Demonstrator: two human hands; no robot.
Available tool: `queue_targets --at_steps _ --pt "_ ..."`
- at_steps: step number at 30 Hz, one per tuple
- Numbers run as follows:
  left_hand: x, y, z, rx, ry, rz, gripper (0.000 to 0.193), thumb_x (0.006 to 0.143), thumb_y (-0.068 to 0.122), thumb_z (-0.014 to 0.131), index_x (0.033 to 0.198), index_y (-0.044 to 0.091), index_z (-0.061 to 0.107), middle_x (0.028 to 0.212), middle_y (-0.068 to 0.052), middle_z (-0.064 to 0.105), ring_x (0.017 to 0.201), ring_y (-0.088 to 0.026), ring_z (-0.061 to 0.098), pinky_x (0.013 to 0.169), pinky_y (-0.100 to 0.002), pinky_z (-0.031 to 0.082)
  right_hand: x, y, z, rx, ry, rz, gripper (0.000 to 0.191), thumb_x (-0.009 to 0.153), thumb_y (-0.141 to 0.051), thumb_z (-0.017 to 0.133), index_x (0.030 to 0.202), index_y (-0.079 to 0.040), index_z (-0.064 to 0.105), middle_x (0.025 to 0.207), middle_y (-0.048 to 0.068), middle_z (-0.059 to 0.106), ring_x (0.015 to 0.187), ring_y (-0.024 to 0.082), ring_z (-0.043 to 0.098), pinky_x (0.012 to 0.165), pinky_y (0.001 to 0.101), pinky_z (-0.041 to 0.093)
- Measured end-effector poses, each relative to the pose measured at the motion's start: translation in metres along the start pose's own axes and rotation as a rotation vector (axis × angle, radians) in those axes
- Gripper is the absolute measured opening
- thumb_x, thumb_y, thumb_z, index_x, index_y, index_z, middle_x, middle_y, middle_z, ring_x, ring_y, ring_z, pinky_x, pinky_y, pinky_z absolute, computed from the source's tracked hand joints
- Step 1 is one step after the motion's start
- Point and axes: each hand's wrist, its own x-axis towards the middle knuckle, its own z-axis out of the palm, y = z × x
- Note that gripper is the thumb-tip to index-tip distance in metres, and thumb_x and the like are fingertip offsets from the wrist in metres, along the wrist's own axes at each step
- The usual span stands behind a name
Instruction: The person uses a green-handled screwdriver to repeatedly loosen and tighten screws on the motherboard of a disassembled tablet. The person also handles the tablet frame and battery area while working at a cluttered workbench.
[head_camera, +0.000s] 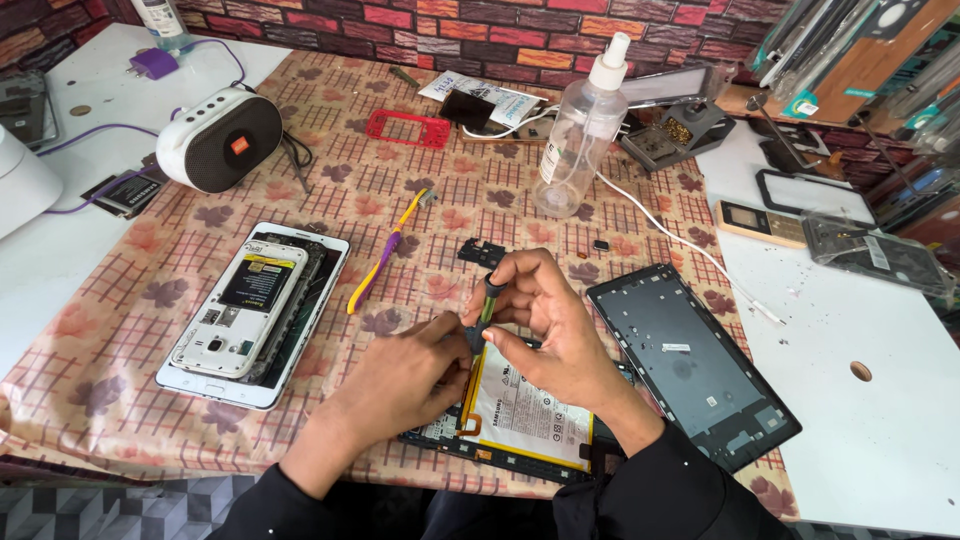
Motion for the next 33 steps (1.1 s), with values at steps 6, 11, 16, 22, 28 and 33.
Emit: queue_targets --at_steps 6,11,16,22,28,33 --pt "0.003 0.0 0.006 0.008 0.033 0.027 0.017 0.089 0.019 0.067 0.097 0.004 0.065 0.1 -0.009 0.061 0.082 -0.03 0.071 0.066 -0.044 0.056 0.001 0.0 -0.006 0.019 0.021 0.01 0.054 0.087 0.019 0.063 0.128 -0.007 0.041 0.117 0.01 0.063 0.109 0.016 0.068 0.093 0.0299 0.058" --pt "0.001 -0.003 0.0 -0.092 0.012 0.012 0.017 0.087 0.019 0.068 0.101 0.008 0.069 0.103 -0.007 0.064 0.082 -0.031 0.072 0.069 -0.045 0.055 0.003 0.001 -0.009 0.042 0.019 -0.01 0.054 0.086 0.02 0.064 0.127 -0.007 0.042 0.116 0.011 0.063 0.108 0.018 0.069 0.095 0.031 0.058" --pt "0.004 0.003 0.0 -0.087 -0.004 -0.032 0.016 0.087 0.024 0.07 0.096 0.01 0.071 0.104 -0.003 0.067 0.084 -0.028 0.073 0.07 -0.043 0.056 0.003 0.0 -0.013 0.062 0.058 -0.035 0.052 0.086 0.019 0.065 0.125 -0.007 0.042 0.115 0.012 0.064 0.106 0.02 0.07 0.094 0.0325 0.06" --pt "0.012 0.014 0.014 0.128 0.003 0.051 0.014 0.089 0.015 0.064 0.095 0.002 0.064 0.103 -0.013 0.061 0.091 -0.031 0.069 0.071 -0.043 0.056 0.001 -0.008 -0.033 0.169 0.166 -0.15 0.052 0.088 0.015 0.07 0.127 -0.006 0.043 0.116 0.016 0.066 0.109 0.026 0.073 0.092 0.0353 0.064" --pt "0.03 0.036 0.036 0.472 0.109 0.157 0.033 0.076 0.002 0.06 0.108 -0.005 0.062 0.119 -0.023 0.062 0.101 -0.03 0.068 0.073 -0.036 0.059 -0.016 -0.03 -0.078 0.205 0.427 -0.364 0.063 0.088 0.017 0.075 0.135 -0.01 0.043 0.113 0.015 0.068 0.104 0.03 0.074 0.088 0.0355 0.065" --pt "0.078 0.083 0.079 0.274 0.117 0.342 0.032 0.08 0.002 0.061 0.112 -0.002 0.063 0.111 -0.018 0.068 0.102 -0.03 0.068 0.077 -0.04 0.058 -0.03 -0.037 -0.118 0.309 0.687 -0.493 0.063 0.093 0.023 0.073 0.138 -0.009 0.041 0.119 0.016 0.066 0.111 0.032 0.072 0.092 0.0334 0.062"
